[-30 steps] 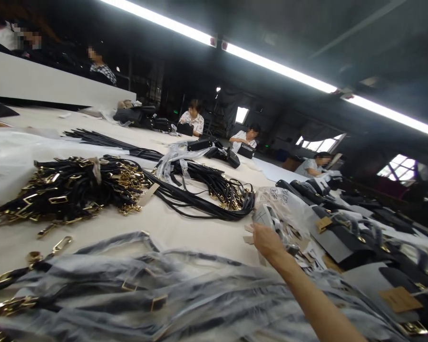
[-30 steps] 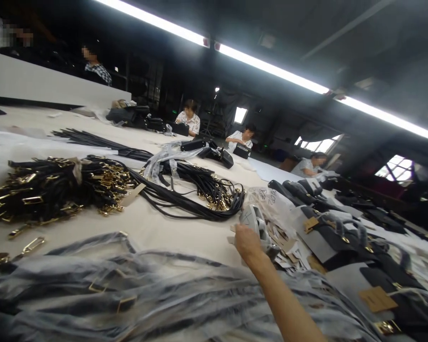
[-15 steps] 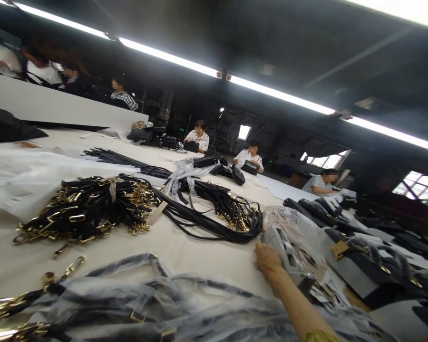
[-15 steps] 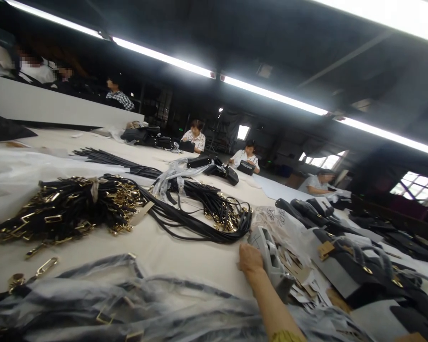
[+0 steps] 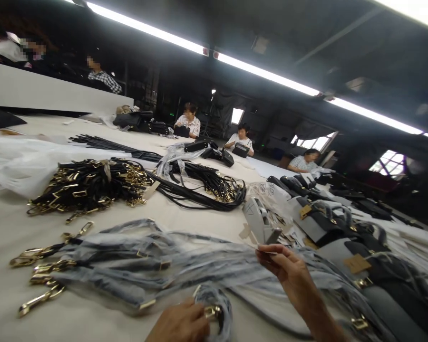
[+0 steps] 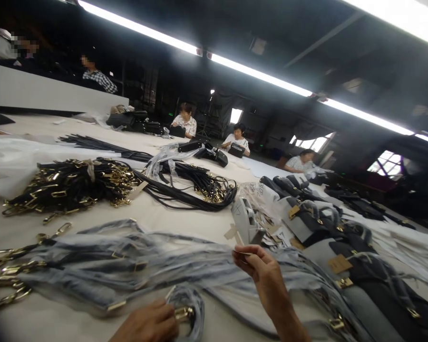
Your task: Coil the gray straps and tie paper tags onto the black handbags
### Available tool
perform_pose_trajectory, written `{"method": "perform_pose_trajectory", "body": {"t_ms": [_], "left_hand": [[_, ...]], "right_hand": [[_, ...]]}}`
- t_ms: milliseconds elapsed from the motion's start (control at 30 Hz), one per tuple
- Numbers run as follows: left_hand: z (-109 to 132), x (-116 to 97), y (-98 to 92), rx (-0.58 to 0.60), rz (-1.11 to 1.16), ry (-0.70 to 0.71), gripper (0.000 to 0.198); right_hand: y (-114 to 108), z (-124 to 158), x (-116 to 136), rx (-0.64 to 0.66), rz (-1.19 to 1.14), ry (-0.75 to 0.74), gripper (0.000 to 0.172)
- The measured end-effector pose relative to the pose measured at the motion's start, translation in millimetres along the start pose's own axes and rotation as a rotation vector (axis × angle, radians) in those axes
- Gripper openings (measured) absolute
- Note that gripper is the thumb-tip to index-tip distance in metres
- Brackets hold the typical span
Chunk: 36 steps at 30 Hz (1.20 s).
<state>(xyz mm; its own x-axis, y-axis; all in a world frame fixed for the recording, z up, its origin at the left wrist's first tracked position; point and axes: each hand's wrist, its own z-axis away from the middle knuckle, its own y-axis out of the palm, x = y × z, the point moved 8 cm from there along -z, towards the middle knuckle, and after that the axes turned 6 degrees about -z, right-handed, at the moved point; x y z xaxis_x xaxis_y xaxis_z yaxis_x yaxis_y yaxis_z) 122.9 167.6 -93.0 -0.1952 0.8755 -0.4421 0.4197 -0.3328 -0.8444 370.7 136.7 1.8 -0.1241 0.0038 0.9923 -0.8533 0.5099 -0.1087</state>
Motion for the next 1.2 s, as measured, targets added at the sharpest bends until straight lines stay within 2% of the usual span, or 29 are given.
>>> {"method": "perform_pose_trajectory", "body": {"t_ms": [67,100,167,233,267,333,367,433,567,667,767,867,967,1133,1200], "left_hand": [[4,3,-13.1,-0.051,0.086,-0.125,0.017],[7,4,-21.9,-0.086,0.174,-0.202,0.017],[16,7,-35.2,-0.143,0.443,-0.368,0.009],[26,7,-38.1,-0.186,0.804,-0.524,0.014],[32,6,-36.8,-0.211,0.988,-0.587,0.022],[43,0,-33.8,-0.277,1.282,-0.680,0.035],[48,-3,-33.0,-0.312,1.376,-0.716,0.039],[60,-9,-33.2,-0.362,1.481,-0.771,0.042],[75,-22,-40.7,-0.413,1.561,-0.765,0.042],[82,-28,-46.9,-0.431,1.552,-0.720,0.041],[86,-32,-48.3,-0.429,1.537,-0.707,0.049],[86,-38,-48.6,-0.426,1.508,-0.675,0.058],[81,-46,-48.3,-0.411,1.472,-0.617,0.063],[70,-54,-48.3,-0.293,1.338,-0.532,0.048],[71,-49,-51.4,-0.280,1.224,-0.536,0.040]], "right_hand": [[16,37,2,0.120,-0.326,0.055,0.033],[21,53,2,0.144,-0.376,0.070,0.033],[28,82,0,0.141,-0.340,0.079,0.034],[34,107,-6,0.110,-0.242,0.086,0.028],[37,117,-8,0.099,-0.208,0.084,0.031],[45,134,-11,0.088,-0.179,0.077,0.050],[50,141,-12,0.097,-0.167,0.073,0.055],[59,152,-11,0.131,-0.122,0.055,0.050],[66,164,-7,0.109,-0.007,0.009,0.028],[67,169,-3,0.068,0.106,-0.005,0.024],[69,173,-1,0.027,0.154,0.005,0.023],[78,175,-1,-0.001,0.115,0.035,0.023],[97,173,1,0.047,0.034,0.044,0.026],[130,174,-4,0.221,-0.156,0.108,0.037],[132,178,-13,0.205,-0.215,0.134,0.040]]}}
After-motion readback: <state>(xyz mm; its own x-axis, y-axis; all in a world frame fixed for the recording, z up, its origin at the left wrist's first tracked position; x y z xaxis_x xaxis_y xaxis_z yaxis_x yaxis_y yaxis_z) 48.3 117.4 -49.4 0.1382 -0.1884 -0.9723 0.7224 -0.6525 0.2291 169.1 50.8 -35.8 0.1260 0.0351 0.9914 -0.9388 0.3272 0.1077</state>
